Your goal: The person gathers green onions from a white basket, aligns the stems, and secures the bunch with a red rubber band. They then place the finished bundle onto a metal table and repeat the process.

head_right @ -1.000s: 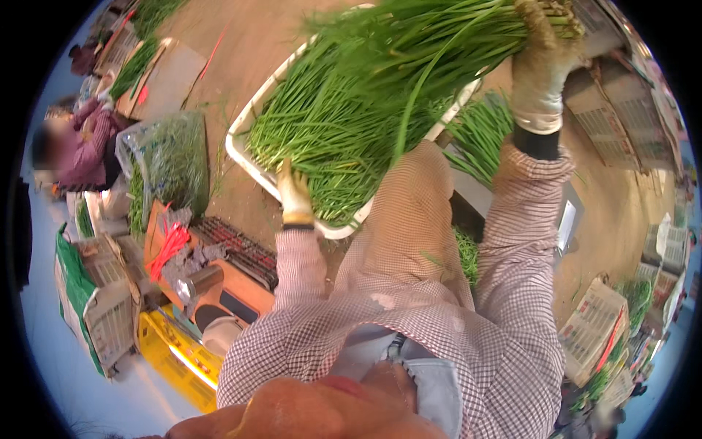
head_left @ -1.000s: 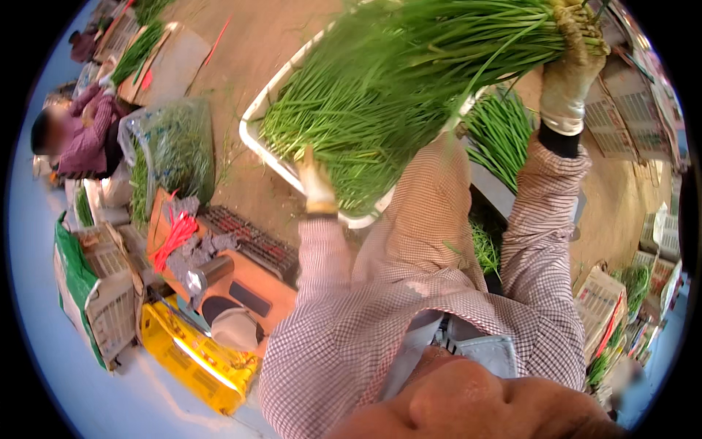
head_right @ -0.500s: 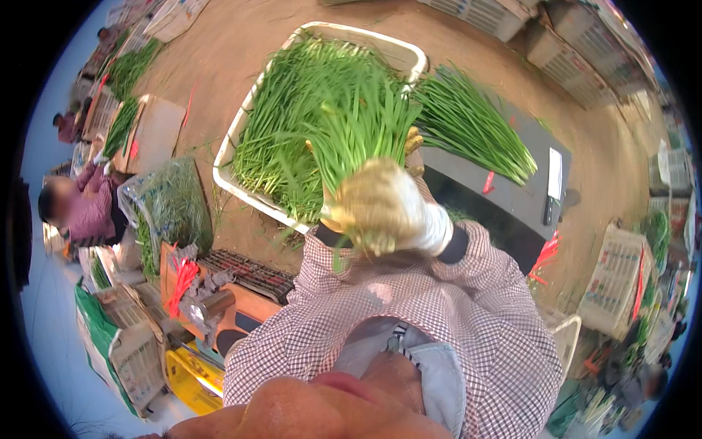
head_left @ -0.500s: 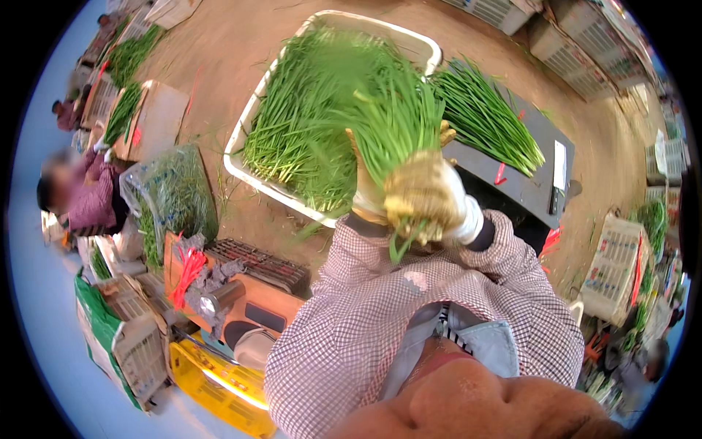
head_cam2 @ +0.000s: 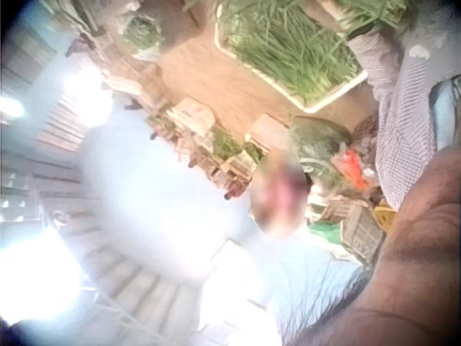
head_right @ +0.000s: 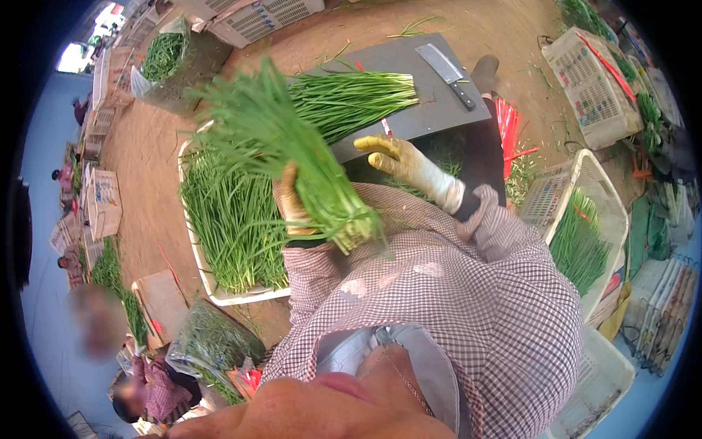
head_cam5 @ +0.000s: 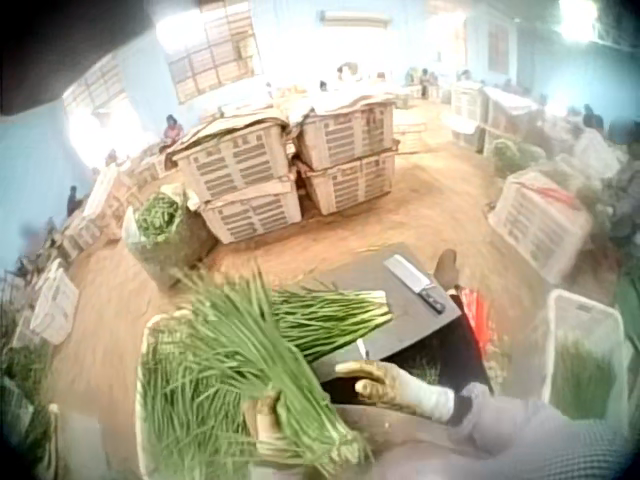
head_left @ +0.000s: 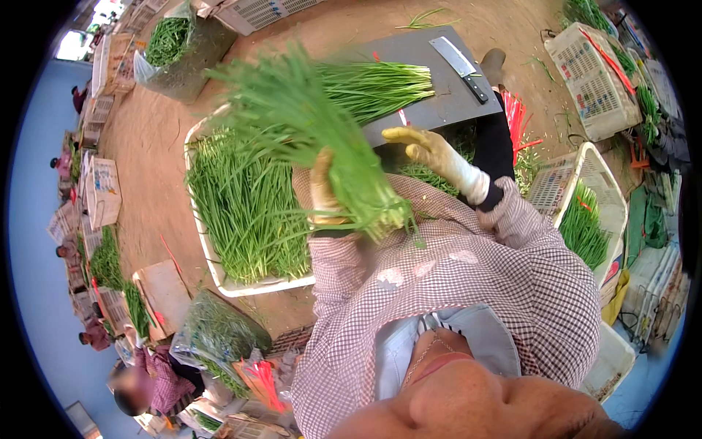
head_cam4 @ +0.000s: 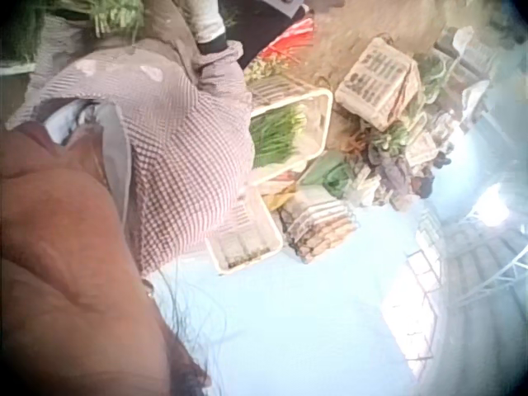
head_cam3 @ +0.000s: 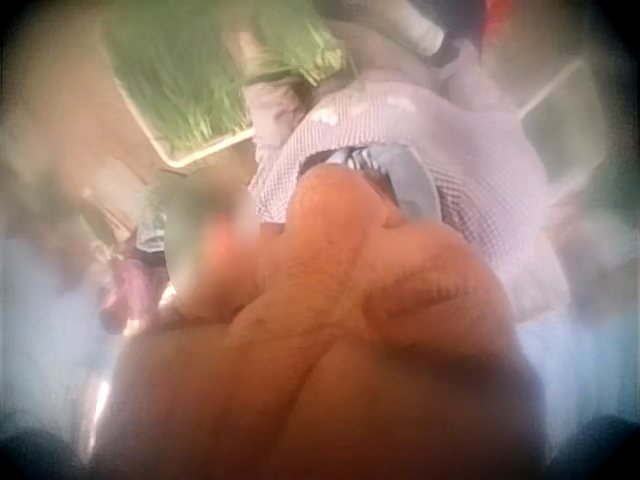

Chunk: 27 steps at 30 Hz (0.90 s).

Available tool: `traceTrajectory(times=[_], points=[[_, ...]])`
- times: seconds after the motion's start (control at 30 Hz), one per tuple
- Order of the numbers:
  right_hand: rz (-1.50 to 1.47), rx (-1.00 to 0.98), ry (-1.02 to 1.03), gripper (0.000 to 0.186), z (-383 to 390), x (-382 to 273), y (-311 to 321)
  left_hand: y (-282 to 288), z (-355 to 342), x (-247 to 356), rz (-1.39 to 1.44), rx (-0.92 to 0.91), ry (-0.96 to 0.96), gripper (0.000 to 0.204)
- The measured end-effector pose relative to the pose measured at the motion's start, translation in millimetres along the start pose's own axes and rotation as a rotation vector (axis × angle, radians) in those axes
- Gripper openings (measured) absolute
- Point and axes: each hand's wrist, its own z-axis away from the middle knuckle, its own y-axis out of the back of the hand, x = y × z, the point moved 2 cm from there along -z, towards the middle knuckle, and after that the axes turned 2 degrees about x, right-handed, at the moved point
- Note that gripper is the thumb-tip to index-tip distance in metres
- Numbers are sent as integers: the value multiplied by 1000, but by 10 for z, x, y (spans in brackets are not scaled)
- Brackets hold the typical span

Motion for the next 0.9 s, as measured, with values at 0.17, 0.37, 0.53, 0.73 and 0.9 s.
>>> traceTrajectory(times=[0.17,0.37,0.53,0.73,0.9], points=[[-515,44,58,68,-473,-19,321,-329,-497,-500,-507,-73,102,54],[-272,358,141,50,-769,-539,1464,-1054,-1515,-664,-865,-472,48,51],[175,489,494,61,-1340,-816,2256,-1858,-2561,-526,-1129,-667,-386,37],[359,216,194,87,-1695,-244,3279,-1573,-3802,-834,-1074,-728,-344,26],[503,223,336,79,-2065,-14,3364,-1349,-4627,-976,-2076,-814,-1168,20]])
